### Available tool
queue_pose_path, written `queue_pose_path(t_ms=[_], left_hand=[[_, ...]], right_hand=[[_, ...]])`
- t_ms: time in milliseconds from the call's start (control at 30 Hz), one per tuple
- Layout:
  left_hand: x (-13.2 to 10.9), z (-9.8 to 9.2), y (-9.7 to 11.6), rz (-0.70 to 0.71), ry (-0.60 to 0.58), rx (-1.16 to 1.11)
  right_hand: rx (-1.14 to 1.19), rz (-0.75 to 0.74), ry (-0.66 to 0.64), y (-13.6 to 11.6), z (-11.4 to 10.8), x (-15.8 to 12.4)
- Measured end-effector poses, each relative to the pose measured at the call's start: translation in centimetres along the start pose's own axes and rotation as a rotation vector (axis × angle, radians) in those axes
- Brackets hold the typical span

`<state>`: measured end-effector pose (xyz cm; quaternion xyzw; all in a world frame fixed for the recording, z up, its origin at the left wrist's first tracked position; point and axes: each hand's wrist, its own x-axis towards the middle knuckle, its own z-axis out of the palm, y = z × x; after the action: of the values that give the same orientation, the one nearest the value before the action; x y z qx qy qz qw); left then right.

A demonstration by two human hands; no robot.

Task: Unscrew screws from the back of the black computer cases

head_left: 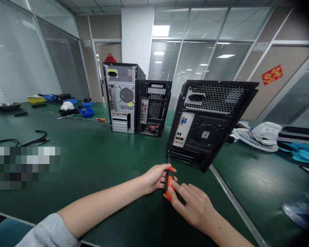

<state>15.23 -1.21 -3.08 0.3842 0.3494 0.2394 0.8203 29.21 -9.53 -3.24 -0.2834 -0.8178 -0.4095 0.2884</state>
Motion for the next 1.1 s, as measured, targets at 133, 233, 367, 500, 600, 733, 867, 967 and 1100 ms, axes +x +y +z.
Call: queue_pose_path(t_ms=[133, 233, 367, 500, 600, 733, 867, 967, 1100], left_hand=[[-0.10, 0.08, -0.02, -0.020, -0.014, -0.035], [-0.06, 0.07, -0.03, -0.037, -0.031, -0.067], [0.07, -0.11, -0.09, -0.057, -0.087, -0.113], [0.03, -0.12, -0.08, -0.065, -0.133, -0.160], [-0.10, 0.00, 0.01, -0.074, -0.132, -0.192], [-0.11, -0.07, -0.04, -0.100, -0.141, -0.257], [0.05, -0.48, -0.40, -0.084, -0.206, -0.299], [0.14, -0.71, -0.65, -0.093, -0.269, -0.322], [0.18, -0.70, -0.82, -0.070, -0.295, -0.346]], right_hand=[[-0.007, 0.007, 0.006, -0.14, 0.24, -0.12], [-0.013, 0.009, 0.010, -0.22, 0.39, -0.18], [-0.019, 0.015, 0.019, -0.25, 0.46, -0.19], [-0.020, 0.028, 0.019, -0.29, 0.41, -0.18], [-0.023, 0.042, 0.025, -0.35, 0.39, -0.24], [-0.024, 0.051, 0.040, -0.38, 0.44, -0.28], [-0.022, 0.064, 0.048, -0.32, 0.41, -0.30], [-0.011, 0.075, 0.046, -0.26, 0.22, -0.33], [0.001, 0.088, 0.053, -0.16, -0.06, -0.25]])
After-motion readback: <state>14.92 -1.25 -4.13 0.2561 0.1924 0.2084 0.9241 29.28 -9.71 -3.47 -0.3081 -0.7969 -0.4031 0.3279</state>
